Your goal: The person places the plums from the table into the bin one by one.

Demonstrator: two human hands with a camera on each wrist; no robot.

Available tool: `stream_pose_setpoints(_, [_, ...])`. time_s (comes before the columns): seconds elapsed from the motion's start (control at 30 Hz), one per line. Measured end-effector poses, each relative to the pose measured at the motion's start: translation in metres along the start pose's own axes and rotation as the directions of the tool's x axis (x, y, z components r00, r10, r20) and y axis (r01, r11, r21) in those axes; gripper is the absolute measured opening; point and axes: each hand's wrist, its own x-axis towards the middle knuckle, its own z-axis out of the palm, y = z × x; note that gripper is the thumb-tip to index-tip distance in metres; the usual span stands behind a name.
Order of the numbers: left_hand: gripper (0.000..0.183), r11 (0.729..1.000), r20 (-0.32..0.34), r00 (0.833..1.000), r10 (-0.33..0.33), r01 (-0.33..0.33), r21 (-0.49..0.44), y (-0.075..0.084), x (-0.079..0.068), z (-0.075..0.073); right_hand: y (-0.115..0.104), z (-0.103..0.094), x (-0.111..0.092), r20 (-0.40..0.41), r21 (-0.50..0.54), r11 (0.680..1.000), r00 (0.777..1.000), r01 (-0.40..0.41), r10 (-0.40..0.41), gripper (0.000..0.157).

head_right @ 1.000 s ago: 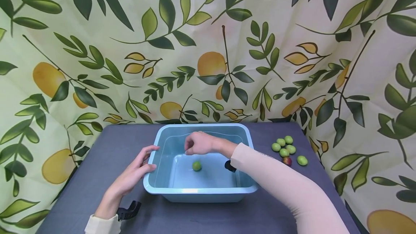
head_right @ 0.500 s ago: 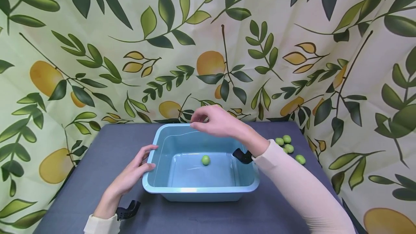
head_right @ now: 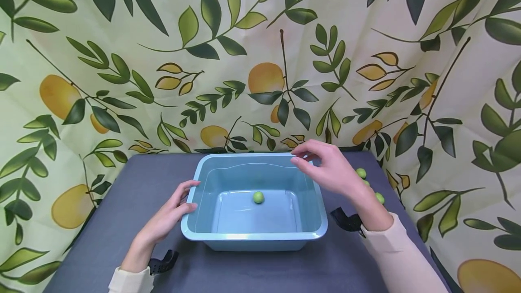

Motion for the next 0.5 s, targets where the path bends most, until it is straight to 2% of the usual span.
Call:
stream_pose_setpoints(0.23, [0.052, 1.0, -0.002, 1.0, -0.003, 0.003, -0.004, 0.001, 0.001, 0.001, 0.036, -0.007, -0.025, -0.141, -0.093, 0.995, 0.99, -0.018, 0.005, 0.016])
stream_pose_setpoints(0.5, [0.053, 1.0, 0.0, 1.0, -0.011, 0.011, 0.013, 0.0, 0.001, 0.001, 0.075, -0.005, -0.047, -0.155, -0.224, 0.966, 0.983, -0.13, 0.097, 0.019])
